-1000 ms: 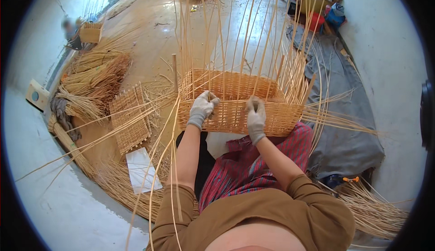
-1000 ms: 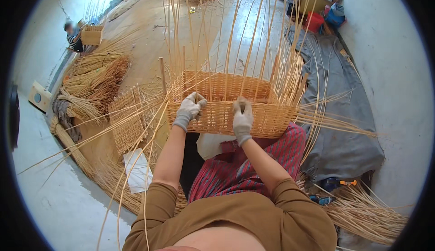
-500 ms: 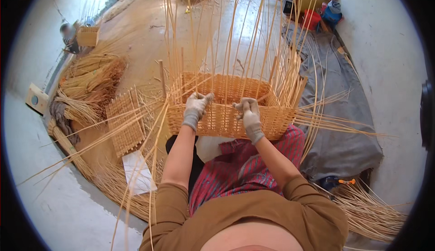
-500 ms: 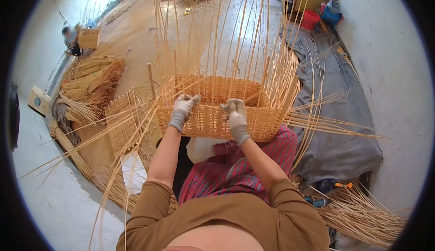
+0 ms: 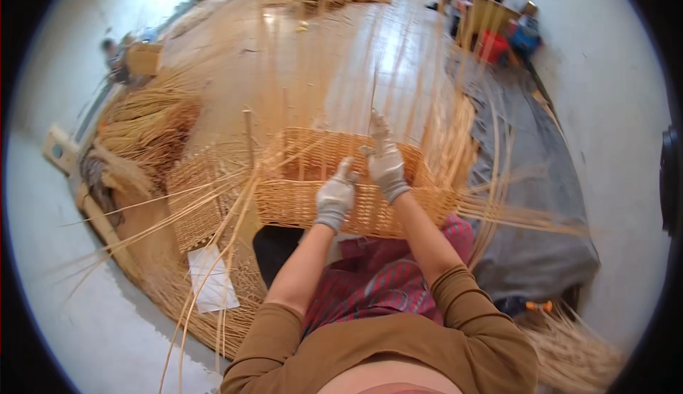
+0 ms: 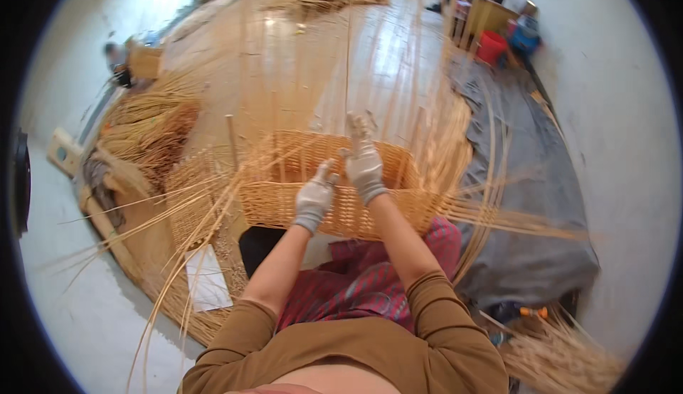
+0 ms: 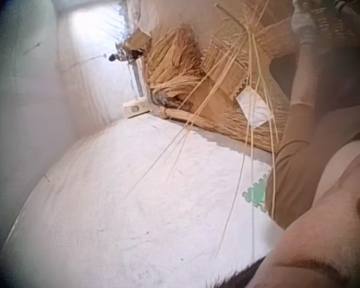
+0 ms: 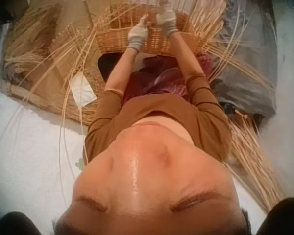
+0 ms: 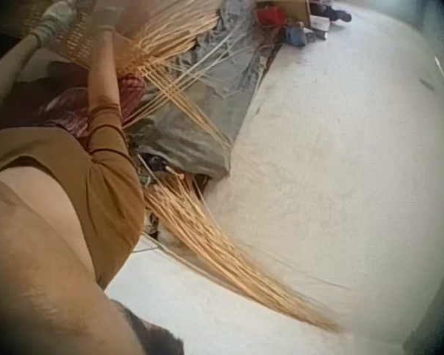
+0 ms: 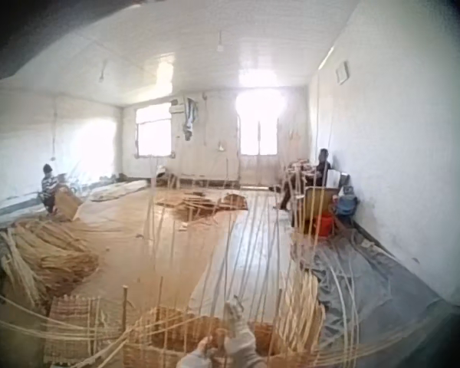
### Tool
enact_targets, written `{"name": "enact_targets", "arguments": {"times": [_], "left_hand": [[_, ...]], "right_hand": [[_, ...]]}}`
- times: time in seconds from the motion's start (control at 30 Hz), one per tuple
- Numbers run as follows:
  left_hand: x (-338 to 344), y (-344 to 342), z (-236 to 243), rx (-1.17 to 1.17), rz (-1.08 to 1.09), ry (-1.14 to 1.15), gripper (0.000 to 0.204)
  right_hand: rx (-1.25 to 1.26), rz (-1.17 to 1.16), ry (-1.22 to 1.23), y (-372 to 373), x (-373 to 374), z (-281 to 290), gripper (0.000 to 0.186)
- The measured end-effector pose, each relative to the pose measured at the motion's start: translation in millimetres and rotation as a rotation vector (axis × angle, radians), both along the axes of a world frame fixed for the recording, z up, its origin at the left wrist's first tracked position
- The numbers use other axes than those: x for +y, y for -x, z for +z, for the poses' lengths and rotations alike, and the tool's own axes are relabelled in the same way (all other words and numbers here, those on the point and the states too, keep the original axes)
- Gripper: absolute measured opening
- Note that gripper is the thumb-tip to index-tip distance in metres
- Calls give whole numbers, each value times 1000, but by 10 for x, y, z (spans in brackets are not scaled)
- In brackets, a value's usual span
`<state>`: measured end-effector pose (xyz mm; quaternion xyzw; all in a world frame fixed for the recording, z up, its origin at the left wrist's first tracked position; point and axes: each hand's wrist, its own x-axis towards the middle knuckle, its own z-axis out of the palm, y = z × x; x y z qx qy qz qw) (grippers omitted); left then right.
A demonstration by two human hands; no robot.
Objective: The person is weaving a rectangular basket from long strips of wicker or similar plant material.
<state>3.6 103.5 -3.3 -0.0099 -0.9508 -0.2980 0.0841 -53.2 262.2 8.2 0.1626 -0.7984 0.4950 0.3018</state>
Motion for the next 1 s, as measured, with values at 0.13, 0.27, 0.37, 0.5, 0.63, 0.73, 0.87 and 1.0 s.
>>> {"name": "enact_targets", "arguments": {"times": [0.13, 0.27, 0.37, 0.5, 0.63, 0.73, 0.87, 1.0], "left_hand": [[90, -184, 364, -161, 116, -53, 68], [489, -376, 522, 192, -243, 94, 79], [800, -492, 346, 56, -315, 206, 83], [914, -368, 178, 52, -320, 388, 83], [1170, -303, 264, 270, -409, 433, 79], [1640, -423, 300, 50, -448, 320, 73], [1954, -328, 309, -255, -496, 328, 75], [1361, -334, 325, 79, -654, -227, 65]], "right_hand": [[-127, 176, 744, -204, 216, 114, 64], [-360, -206, 467, -678, 705, -43, 41], [99, -287, -257, -432, 840, -3, 46], [21, -237, 283, -326, 1112, 54, 40], [-259, -306, 646, -1010, 1629, 1, 34], [-46, -483, -92, -981, 1816, 189, 42], [240, -716, -549, -550, 1832, 331, 58], [-82, -539, -513, -754, 1758, 12, 67]]}}
